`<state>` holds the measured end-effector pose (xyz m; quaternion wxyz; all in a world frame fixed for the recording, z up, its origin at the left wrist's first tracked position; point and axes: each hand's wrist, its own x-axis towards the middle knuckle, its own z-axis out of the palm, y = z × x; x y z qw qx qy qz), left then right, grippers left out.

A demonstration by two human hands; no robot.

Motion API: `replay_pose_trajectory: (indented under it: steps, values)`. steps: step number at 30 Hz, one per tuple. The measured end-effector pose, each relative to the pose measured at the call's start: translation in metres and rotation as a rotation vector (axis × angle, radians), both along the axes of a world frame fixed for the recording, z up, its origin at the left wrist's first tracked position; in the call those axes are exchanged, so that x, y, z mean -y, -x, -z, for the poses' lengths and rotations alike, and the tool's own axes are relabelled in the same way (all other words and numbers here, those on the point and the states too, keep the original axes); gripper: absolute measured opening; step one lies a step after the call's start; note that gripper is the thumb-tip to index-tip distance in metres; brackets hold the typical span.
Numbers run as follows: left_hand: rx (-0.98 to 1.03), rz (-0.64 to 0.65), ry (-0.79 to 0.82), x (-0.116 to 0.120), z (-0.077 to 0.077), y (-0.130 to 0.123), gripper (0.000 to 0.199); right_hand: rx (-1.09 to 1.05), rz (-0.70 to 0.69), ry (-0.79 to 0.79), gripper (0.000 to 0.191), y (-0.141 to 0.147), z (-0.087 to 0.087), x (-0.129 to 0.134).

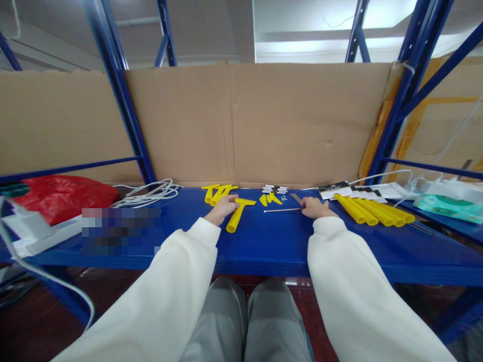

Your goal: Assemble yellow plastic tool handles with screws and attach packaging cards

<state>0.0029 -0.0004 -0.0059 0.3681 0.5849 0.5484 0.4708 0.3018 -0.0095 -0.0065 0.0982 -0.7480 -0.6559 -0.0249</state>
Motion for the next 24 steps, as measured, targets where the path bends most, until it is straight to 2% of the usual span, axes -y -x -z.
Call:
replay_pose_trajectory:
  steps: [5,10,16,20,24]
  values:
    - [0.006,-0.016,0.036,0.001,-0.003,0.001,0.058,-0.015,-0.031,-0.009,0.036,0.000,0.000,0.000]
    - [-0.033,-0.014,0.016,0.004,-0.007,0.001,0.049,-0.014,-0.061,-0.014,0.035,0.001,0.000,0.001]
    - [-0.185,0.307,-0.024,0.004,-0.005,-0.001,0.047,-0.003,-0.052,-0.006,0.033,0.002,-0.001,0.001]
    - [-0.363,0.313,-0.146,0.000,0.003,0.000,0.048,-0.012,-0.060,-0.018,0.034,0.001,0.000,0.001]
    - [-0.412,0.300,-0.202,-0.004,0.009,0.000,0.048,-0.029,-0.070,-0.020,0.033,-0.004,0.004,-0.003]
